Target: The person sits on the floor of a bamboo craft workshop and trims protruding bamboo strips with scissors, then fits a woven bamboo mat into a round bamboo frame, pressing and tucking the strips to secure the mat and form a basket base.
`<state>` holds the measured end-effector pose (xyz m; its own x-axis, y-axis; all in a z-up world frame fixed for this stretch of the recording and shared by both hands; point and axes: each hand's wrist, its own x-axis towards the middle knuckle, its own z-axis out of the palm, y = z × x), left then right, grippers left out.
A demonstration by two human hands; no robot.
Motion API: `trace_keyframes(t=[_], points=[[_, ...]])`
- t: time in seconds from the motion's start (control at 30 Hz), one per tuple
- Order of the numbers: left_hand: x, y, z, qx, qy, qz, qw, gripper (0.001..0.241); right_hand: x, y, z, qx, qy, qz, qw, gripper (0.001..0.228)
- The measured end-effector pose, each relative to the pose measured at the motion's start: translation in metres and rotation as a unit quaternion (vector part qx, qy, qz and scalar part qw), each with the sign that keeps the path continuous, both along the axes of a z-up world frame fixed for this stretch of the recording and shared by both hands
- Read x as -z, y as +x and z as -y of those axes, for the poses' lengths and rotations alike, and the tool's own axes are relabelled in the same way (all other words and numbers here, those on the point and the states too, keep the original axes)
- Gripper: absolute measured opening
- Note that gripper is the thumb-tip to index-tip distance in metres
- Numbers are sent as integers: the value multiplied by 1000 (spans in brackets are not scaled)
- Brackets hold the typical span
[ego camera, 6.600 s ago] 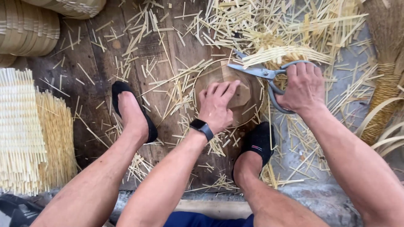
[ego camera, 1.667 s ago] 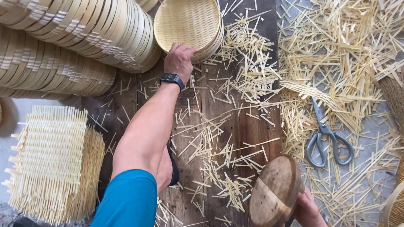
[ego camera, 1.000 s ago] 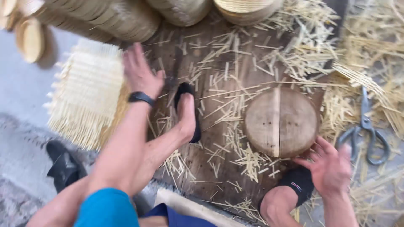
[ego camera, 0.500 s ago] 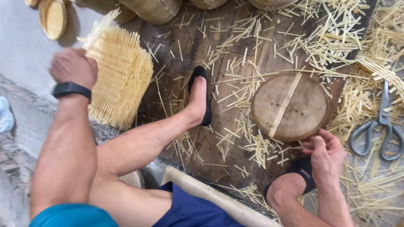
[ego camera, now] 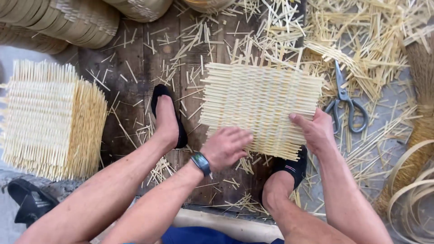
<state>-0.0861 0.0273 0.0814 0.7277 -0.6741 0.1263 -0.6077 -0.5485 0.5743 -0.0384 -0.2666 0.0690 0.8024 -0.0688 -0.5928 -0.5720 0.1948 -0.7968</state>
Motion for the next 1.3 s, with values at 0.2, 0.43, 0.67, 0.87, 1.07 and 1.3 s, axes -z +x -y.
trace_keyframes(t=[0.2, 0.43, 0.67, 0.87, 1.07, 1.3], points=[[21, 90, -43, -438, -154, -303, 832, 73, 0, 5, -9, -17, -90, 57, 994, 36], [35, 101, -54, -353, -206, -577, 706, 49, 32, -5, -5, 15, -180, 60, 982, 26], [33, 98, -53, -424, -196, -509, 723, 51, 22, -29, 99, 135, -328, 114, 928, 40], [32, 96, -46, -481, -135, -417, 759, 75, 19, -120, 282, 180, -630, -8, 755, 24], [32, 90, -40, -498, -47, -338, 797, 105, -5, -206, 256, 102, -588, -182, 782, 55], [-41, 82, -10, -501, 111, -184, 838, 104, -2, -273, 236, 44, -649, -67, 757, 14]])
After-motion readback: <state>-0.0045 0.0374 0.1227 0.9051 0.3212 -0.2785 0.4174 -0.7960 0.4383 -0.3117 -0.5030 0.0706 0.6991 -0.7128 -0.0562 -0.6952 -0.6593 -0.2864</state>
